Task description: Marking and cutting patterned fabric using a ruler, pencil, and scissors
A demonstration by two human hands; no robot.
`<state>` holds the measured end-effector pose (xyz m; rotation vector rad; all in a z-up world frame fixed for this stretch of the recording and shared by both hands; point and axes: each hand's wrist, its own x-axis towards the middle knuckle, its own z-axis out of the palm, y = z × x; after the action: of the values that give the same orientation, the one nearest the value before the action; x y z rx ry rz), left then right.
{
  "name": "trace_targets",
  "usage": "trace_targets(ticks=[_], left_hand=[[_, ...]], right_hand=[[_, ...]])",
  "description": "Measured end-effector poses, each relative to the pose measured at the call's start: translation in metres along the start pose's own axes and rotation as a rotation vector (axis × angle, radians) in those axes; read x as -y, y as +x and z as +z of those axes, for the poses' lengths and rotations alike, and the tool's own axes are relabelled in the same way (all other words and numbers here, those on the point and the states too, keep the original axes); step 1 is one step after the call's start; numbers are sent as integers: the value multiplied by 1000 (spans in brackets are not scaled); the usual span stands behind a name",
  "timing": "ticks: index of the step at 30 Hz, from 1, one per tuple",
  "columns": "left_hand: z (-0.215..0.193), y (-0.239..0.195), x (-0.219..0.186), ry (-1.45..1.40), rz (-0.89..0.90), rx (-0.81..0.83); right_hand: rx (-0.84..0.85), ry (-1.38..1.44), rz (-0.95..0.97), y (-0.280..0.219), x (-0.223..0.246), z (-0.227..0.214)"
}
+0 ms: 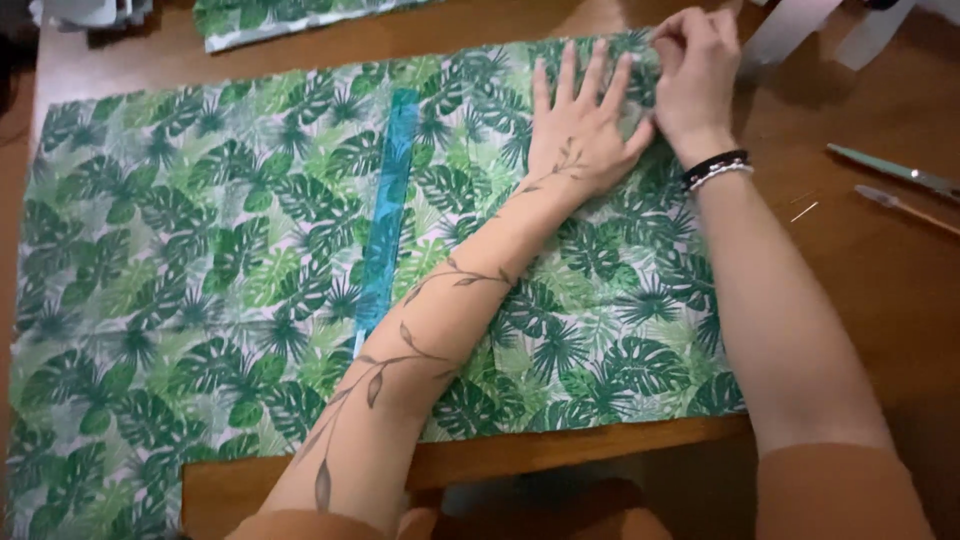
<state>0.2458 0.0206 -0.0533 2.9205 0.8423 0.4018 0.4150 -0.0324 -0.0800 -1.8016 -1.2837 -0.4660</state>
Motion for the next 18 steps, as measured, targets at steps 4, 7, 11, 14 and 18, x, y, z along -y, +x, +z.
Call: trace_targets(ticks=[4,7,11,14,18], left_hand=[[8,1,2,3,-11,-56],[7,1,1,-27,-21,-59],[8,2,1,-34,-27,-15],[15,3,4,-97,-9,-184],[16,3,4,-131,42,-281]], right_hand=[[68,-123,-109,2,-8,0],[183,-227,-80,2,9,-13],[206,-322,-138,2,8,-14],[204,-363,-177,3,9,-16],[198,-360,-158,3,13,-18]])
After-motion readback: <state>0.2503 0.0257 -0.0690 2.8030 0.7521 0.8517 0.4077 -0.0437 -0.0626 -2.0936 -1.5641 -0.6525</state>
